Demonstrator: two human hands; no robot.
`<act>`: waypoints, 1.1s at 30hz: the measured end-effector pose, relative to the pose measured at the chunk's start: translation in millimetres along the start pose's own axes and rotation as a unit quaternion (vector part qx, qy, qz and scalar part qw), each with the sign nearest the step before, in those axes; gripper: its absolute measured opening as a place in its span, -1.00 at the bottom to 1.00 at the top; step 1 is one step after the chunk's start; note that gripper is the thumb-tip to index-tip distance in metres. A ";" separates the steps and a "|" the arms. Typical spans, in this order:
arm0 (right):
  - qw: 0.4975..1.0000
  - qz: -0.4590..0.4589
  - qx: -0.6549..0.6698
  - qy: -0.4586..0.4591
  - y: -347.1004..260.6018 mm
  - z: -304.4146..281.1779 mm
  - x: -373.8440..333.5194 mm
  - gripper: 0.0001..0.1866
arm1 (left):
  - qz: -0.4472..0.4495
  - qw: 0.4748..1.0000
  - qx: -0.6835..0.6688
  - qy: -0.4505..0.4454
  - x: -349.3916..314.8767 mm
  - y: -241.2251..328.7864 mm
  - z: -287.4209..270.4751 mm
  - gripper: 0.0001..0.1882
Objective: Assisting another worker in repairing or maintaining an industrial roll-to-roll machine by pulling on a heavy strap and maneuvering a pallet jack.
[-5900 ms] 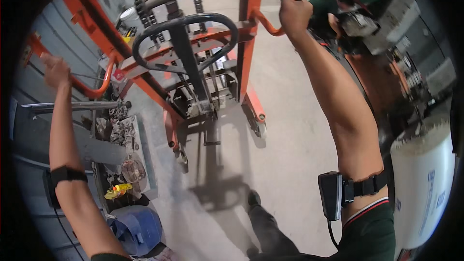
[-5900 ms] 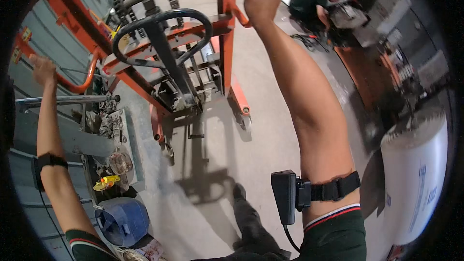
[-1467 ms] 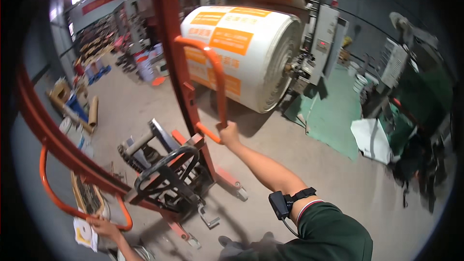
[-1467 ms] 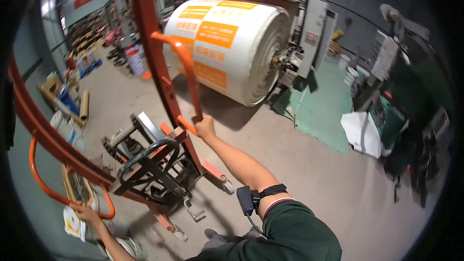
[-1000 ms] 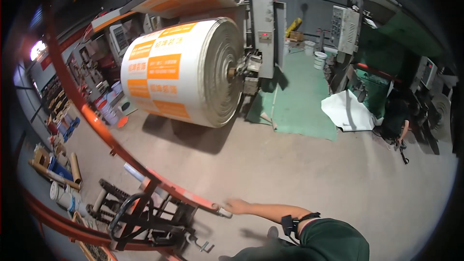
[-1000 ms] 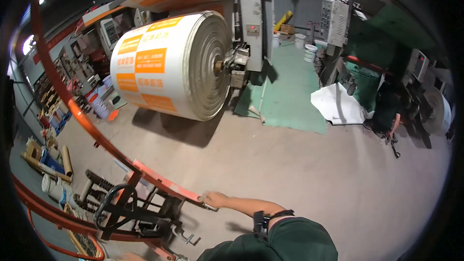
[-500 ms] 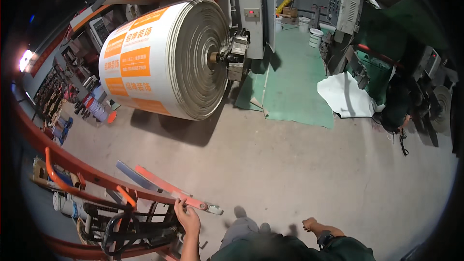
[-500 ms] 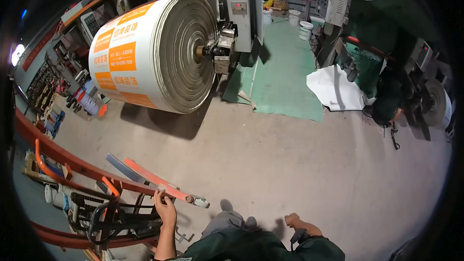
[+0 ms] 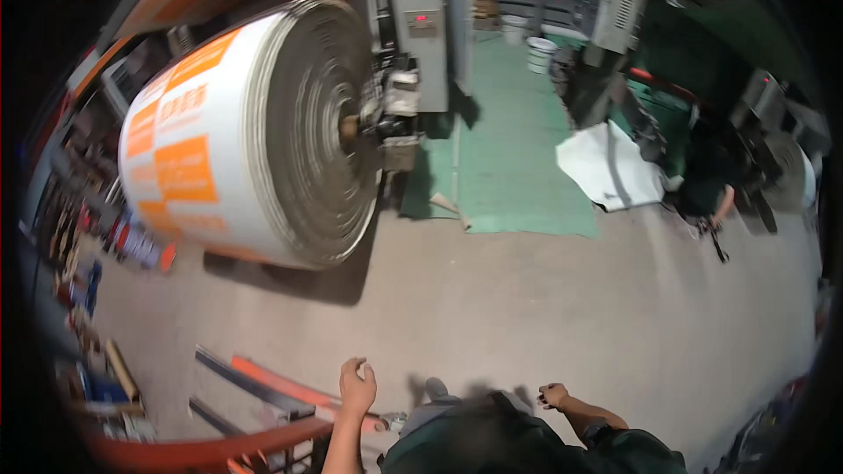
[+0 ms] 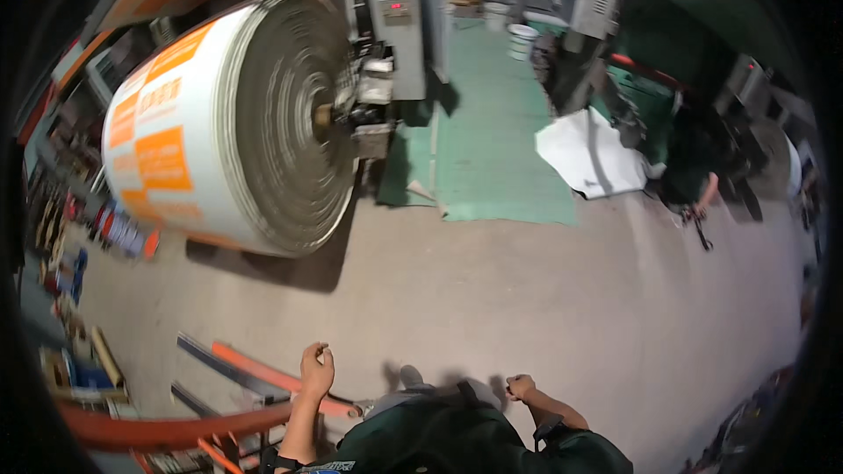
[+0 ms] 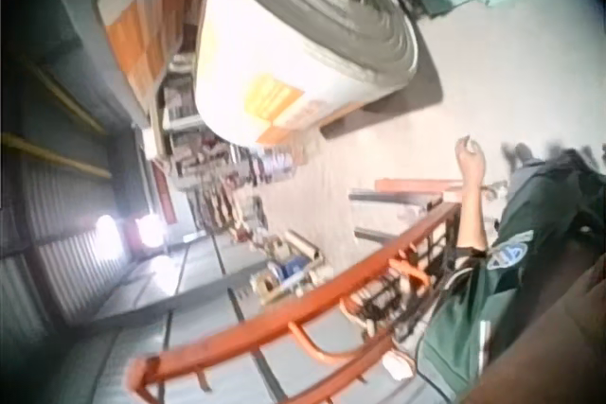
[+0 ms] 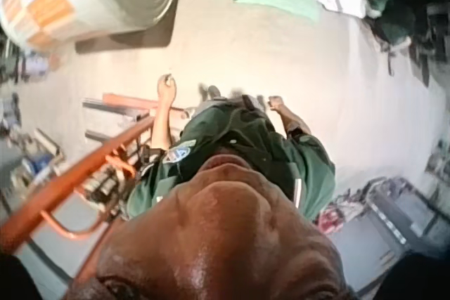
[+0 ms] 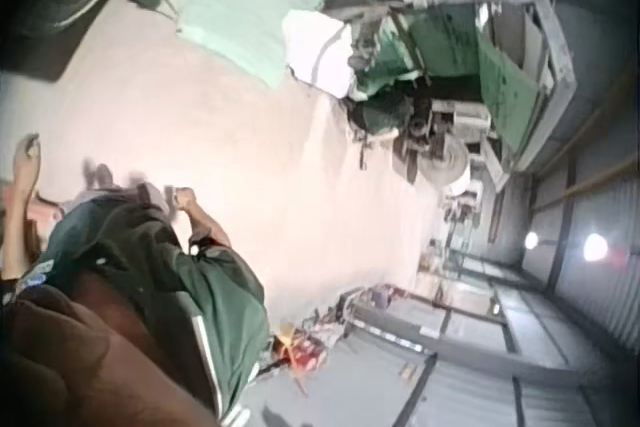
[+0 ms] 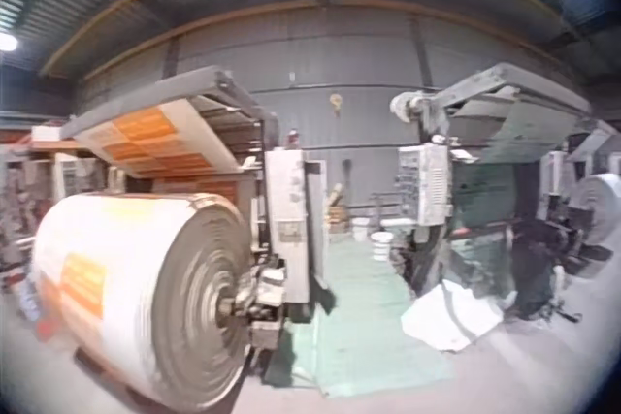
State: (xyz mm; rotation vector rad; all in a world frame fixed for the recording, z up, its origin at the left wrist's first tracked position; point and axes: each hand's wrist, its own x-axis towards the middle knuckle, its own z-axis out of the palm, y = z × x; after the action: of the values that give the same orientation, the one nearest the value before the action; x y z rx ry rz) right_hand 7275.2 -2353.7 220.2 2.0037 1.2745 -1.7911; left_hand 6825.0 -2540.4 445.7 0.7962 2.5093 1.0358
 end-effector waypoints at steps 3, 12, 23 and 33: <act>0.998 0.018 0.063 0.022 -52.4 0.0 -12.3 -0.76 | 0.009 0.980 0.141 -0.142 52.7 -11.2 12.7 -0.60; 0.987 0.046 0.155 -0.020 -8.6 -19.2 63.2 -0.71 | 0.086 0.896 0.282 -0.330 192.1 116.8 122.5 -0.50; 0.922 0.131 0.363 -0.034 -142.9 -178.0 182.9 -0.66 | -0.049 0.858 0.301 -0.413 310.4 239.7 241.5 -0.51; 0.915 0.021 0.399 -0.055 -291.4 -277.7 312.5 -0.68 | -0.193 0.903 0.147 -0.353 361.7 164.6 307.3 -0.55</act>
State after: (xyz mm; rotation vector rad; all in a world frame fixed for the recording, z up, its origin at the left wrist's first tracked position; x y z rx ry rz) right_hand 7256.4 -1851.4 136.7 2.1807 0.4650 -2.6381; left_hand 6744.1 -2059.2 326.3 0.5675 2.0592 0.1692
